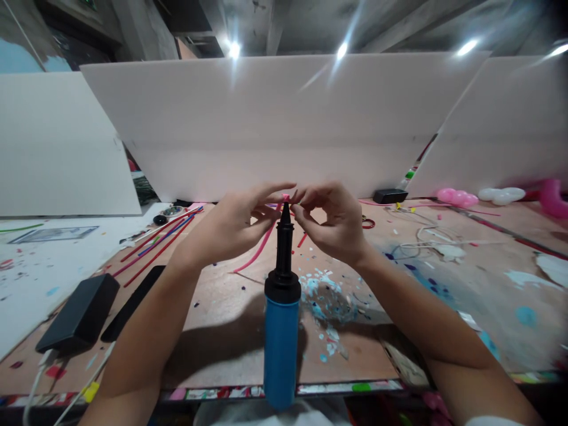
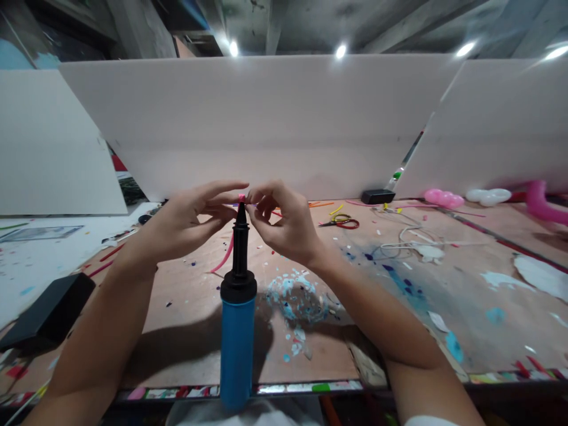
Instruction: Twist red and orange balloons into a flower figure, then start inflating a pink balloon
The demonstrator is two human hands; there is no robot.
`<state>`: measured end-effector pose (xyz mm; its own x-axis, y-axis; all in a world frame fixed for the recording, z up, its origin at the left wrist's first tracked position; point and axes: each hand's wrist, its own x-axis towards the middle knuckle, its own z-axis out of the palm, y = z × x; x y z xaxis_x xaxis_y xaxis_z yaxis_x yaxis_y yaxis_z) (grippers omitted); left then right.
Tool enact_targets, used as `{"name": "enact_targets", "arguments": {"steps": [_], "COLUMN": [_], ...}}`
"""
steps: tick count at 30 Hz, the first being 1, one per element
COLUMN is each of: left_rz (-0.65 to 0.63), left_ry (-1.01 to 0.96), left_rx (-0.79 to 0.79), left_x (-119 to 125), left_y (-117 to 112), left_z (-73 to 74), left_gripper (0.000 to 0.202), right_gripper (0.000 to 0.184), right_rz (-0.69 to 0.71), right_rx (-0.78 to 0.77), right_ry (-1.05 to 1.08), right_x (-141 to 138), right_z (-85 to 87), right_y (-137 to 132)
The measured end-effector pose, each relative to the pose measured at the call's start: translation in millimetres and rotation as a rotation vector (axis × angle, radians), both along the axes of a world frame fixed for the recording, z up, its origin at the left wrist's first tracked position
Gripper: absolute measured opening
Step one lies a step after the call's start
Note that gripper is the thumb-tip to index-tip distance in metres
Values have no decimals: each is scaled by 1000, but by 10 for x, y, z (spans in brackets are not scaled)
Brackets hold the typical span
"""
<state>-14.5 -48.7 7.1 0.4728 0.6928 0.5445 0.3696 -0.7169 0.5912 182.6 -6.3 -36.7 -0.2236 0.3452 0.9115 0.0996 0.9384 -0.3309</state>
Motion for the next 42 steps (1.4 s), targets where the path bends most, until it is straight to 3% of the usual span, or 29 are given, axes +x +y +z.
{"name": "enact_targets", "arguments": {"steps": [9,14,21,31,37,42], "left_rz": [12,85,159,117,56,79], "left_ry": [19,-41,-47,-50,-94,-43], "left_rx": [1,2,147,406,713,748], "left_x": [72,80,134,110,108,91], "left_y": [-173,-164,-87,79,176,141], "left_z": [34,-13,-27,-81,-104,-78], "left_gripper": [50,35,14,13,13,15], "right_gripper": [22,21,19,21,23,25], "right_rz": [-112,-89,-66,8,9,16], "right_rx": [128,180,200,197,258,287], "right_ry": [11,-7,-16,-9,19,59], "right_x": [26,56,23,16,-3,-17], "right_z": [8,60,102,87,88,114], "right_y": [-59,-60,-91,-67,-37,-86]}}
